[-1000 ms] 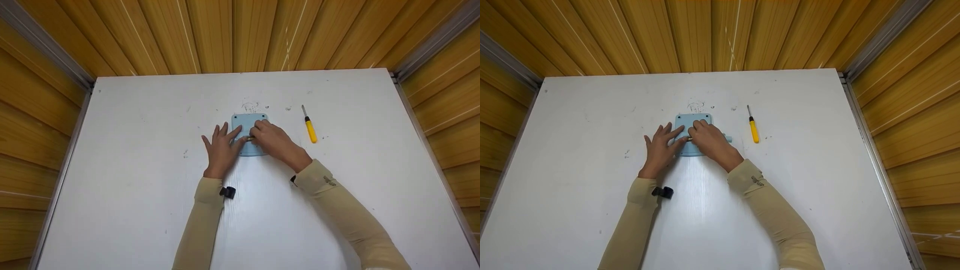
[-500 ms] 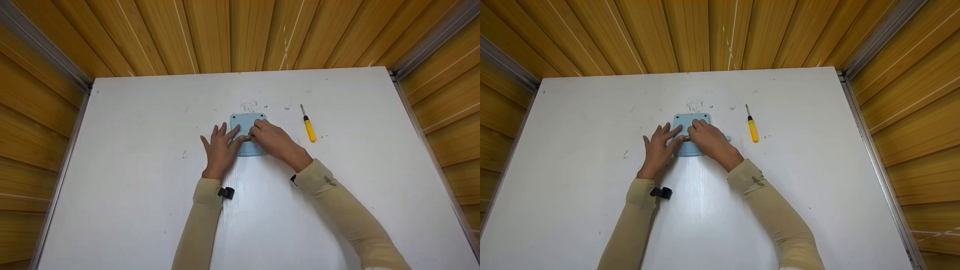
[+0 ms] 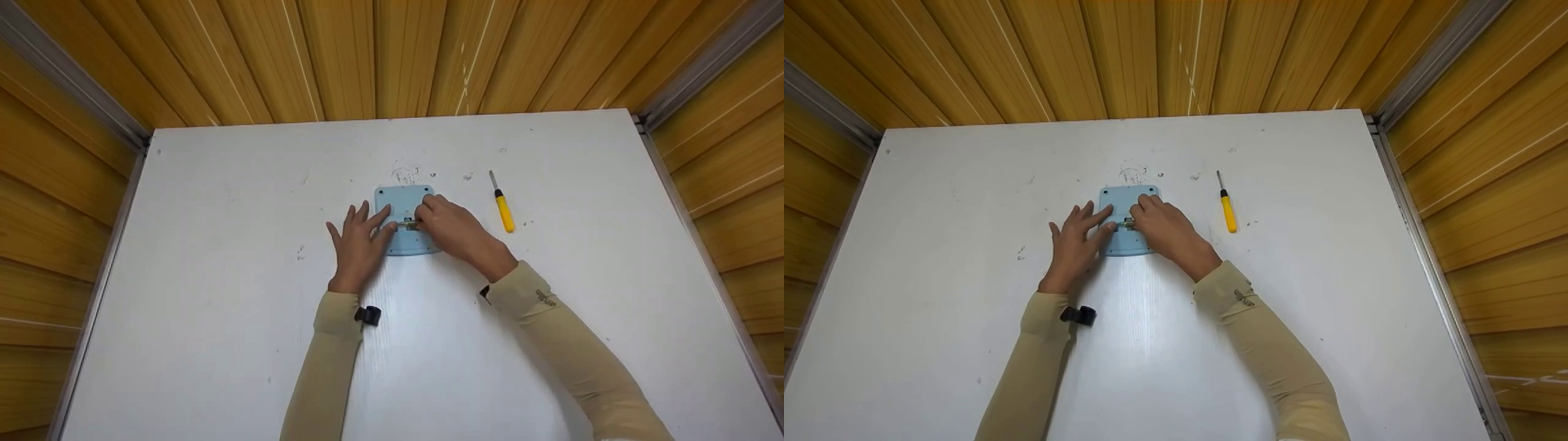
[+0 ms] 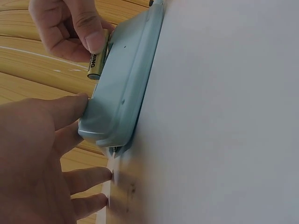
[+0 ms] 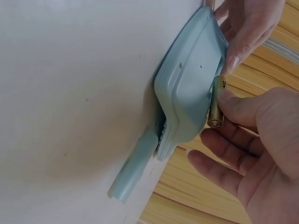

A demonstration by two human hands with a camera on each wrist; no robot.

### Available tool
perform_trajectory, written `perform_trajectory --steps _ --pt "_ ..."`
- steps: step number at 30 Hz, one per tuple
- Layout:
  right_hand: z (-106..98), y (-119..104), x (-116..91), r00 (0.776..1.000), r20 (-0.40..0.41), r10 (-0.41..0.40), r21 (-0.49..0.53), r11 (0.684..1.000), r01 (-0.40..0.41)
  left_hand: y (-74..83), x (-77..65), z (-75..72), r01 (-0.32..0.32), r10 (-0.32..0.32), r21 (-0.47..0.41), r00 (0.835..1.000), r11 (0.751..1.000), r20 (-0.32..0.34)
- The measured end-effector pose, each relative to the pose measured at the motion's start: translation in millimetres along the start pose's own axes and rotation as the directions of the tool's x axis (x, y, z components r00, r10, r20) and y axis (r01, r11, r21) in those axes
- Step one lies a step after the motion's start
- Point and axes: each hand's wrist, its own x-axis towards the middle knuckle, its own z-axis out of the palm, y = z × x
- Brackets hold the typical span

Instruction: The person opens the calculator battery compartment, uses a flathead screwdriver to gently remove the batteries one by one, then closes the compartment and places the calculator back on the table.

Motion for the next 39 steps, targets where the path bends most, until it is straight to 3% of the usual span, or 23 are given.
perform_trajectory --steps 8,16,29,39 --pt "-4 9 -5 0.999 0.022 0.029 0.049 0.998 -0.030 -0.5 0.3 0.0 0.000 0.000 -0.002 1.000 1.000 -0.001" --pt "-11 28 -11 0.998 -0.015 0.066 0.135 0.989 -0.064 -2.3 -1.1 -0.4 -0.003 0.003 -0.021 1.000 1.000 -0.007" --pt "-25 65 -17 0.976 -0.004 0.218 0.194 0.958 -0.213 -2.8 -2.4 -2.0 0.007 -0.007 -0.047 1.000 0.999 0.001" --pt "-26 80 -14 0.978 -0.018 0.207 0.174 0.964 -0.201 -2.2 -2.7 -2.0 0.016 -0.016 -0.034 1.000 0.999 0.005"
